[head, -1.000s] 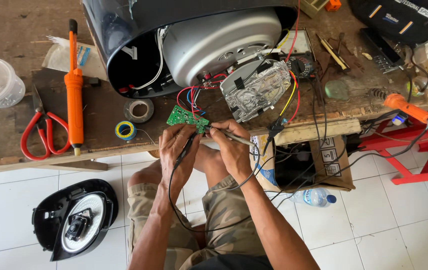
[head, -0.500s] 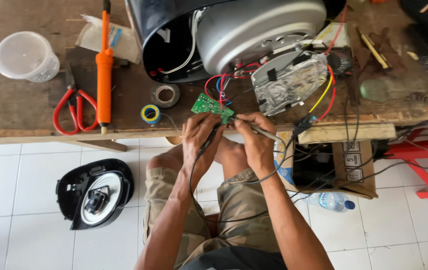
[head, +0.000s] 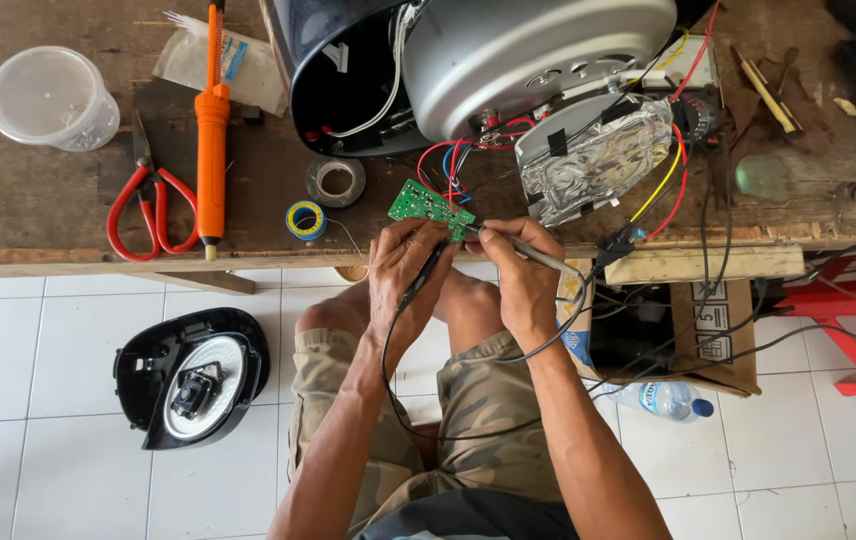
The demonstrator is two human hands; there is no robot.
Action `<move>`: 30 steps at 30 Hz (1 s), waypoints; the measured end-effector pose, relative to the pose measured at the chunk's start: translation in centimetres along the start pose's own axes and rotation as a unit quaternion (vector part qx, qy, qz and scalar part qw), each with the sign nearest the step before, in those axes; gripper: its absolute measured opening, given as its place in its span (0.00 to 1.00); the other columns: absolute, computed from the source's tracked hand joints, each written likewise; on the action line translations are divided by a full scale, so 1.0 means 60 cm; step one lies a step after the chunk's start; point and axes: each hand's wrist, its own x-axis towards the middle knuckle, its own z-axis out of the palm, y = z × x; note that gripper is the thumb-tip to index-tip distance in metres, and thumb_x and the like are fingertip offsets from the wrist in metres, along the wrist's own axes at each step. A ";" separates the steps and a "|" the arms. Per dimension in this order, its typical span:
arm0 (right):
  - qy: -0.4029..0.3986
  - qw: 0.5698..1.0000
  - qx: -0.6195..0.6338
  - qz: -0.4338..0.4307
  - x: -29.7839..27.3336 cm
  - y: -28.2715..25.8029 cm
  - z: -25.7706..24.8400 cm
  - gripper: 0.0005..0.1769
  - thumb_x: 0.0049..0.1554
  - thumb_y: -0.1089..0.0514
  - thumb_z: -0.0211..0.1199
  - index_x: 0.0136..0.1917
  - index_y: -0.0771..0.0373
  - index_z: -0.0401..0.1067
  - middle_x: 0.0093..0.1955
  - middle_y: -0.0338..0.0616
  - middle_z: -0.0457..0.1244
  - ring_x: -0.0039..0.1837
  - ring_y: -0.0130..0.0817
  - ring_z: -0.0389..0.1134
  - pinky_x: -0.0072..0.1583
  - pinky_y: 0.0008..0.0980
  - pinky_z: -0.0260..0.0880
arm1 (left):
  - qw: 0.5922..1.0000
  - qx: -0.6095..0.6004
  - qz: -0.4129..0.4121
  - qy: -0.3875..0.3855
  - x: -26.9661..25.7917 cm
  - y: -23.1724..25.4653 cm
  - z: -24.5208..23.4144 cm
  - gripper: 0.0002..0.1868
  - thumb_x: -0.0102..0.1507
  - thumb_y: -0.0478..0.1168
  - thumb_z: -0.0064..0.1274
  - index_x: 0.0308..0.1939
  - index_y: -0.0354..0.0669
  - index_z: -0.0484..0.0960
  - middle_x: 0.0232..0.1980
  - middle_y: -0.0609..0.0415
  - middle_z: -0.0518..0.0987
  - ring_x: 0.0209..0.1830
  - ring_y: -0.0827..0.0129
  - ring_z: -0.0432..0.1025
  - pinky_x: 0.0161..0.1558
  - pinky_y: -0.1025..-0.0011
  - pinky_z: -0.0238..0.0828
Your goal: The person sits on the floor and uses a soldering iron to work on a green circuit board held in their left hand. They apply solder to various points on the board while surrounded by tools and electronic components on a wooden table.
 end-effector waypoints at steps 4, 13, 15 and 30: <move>-0.002 1.000 -0.011 -0.006 -0.001 -0.008 0.000 0.08 0.59 0.67 0.69 0.52 0.74 0.81 0.44 0.64 0.75 0.49 0.45 0.81 0.57 0.42 0.85 | 1.000 -0.003 -0.002 0.002 -0.005 -0.006 0.004 0.07 0.69 0.39 0.69 0.48 0.43 0.89 0.50 0.52 0.92 0.61 0.54 0.82 0.59 0.63 0.72; 0.011 0.999 -0.030 -0.004 0.000 -0.010 0.002 0.08 0.57 0.67 0.71 0.50 0.73 0.83 0.44 0.64 0.74 0.49 0.45 0.81 0.56 0.42 0.84 | 1.000 -0.005 0.018 0.006 -0.003 -0.004 0.006 0.07 0.69 0.38 0.70 0.49 0.42 0.90 0.51 0.50 0.92 0.59 0.52 0.82 0.58 0.62 0.73; 0.007 1.000 -0.027 0.002 -0.001 -0.014 0.001 0.08 0.58 0.67 0.70 0.51 0.73 0.83 0.44 0.61 0.75 0.49 0.43 0.81 0.57 0.40 0.84 | 1.000 -0.003 0.015 0.005 -0.001 0.000 0.004 0.07 0.69 0.38 0.70 0.49 0.42 0.90 0.52 0.50 0.92 0.60 0.52 0.81 0.59 0.62 0.72; -0.002 1.000 -0.006 0.005 -0.001 -0.020 -0.002 0.08 0.59 0.69 0.70 0.52 0.76 0.82 0.45 0.64 0.74 0.50 0.47 0.81 0.57 0.44 0.86 | 1.000 -0.013 0.007 -0.004 -0.003 -0.002 0.008 0.07 0.71 0.39 0.67 0.51 0.41 0.89 0.53 0.50 0.91 0.60 0.50 0.81 0.59 0.60 0.71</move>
